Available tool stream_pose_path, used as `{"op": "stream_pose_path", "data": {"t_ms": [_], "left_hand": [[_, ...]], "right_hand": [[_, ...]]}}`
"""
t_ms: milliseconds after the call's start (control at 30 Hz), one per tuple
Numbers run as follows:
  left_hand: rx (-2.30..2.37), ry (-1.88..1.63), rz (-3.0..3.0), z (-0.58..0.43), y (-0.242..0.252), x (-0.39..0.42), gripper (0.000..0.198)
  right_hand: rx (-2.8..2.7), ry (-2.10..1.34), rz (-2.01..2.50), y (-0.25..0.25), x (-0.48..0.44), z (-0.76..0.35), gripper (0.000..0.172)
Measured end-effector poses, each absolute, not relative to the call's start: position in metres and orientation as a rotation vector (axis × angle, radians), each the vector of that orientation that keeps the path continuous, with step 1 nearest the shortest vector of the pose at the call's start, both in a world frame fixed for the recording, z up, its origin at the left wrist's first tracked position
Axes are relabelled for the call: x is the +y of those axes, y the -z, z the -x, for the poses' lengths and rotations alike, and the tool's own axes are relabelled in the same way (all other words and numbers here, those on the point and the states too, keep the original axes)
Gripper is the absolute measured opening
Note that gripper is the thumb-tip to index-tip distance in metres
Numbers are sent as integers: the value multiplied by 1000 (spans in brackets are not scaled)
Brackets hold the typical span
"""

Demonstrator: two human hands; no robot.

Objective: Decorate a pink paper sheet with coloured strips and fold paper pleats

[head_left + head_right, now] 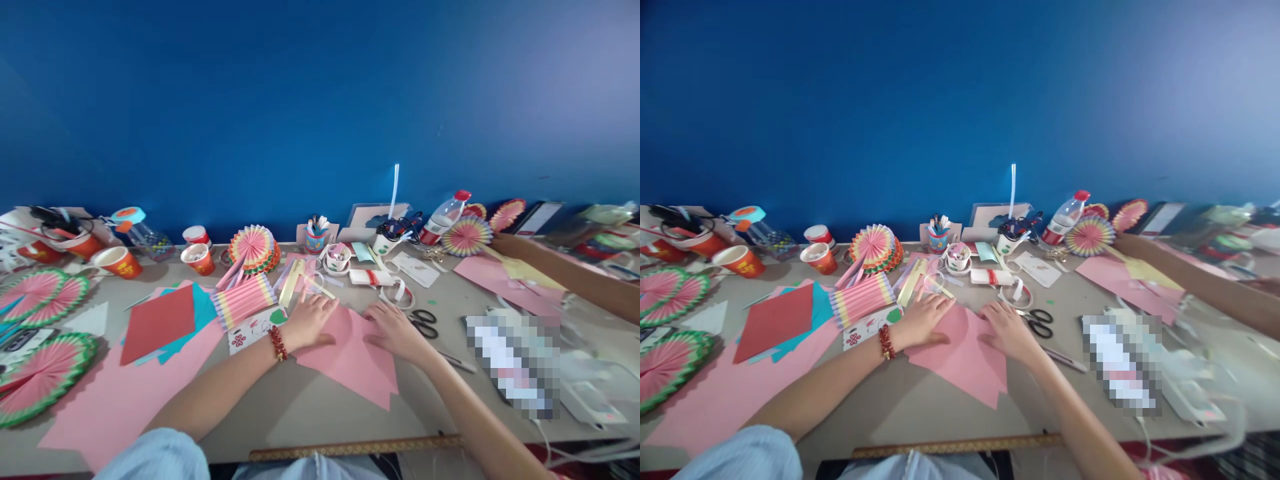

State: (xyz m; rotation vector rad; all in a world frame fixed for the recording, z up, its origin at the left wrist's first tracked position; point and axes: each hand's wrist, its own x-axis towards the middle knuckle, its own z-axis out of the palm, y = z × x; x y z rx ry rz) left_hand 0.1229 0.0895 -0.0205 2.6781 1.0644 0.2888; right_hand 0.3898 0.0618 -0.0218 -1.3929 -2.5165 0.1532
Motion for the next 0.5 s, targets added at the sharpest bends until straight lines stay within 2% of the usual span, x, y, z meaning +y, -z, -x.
{"op": "stream_pose_path", "data": {"t_ms": [33, 100, 167, 200, 333, 500], "left_hand": [[1059, -290, -2657, -124, 17, 92, 73], [1052, -290, -2619, -124, 9, 96, 46], [1043, -285, -2589, -122, 1, 100, 19], [1037, -285, -2568, -120, -4, 101, 14], [1013, -289, -2460, -104, -19, 102, 21], [931, -284, -2314, -82, -20, 95, 57]], "right_hand": [[-2505, -184, 1371, 20, 62, -389, 13], [-2462, -258, 1389, 15, 62, -388, 5], [-2392, -329, 1442, 8, 63, -390, 8], [-2352, -352, 1457, 4, 64, -392, 11], [-2209, -435, 1393, -11, 66, -400, 17], [-1935, -567, 1408, -6, 74, -414, 19]]}}
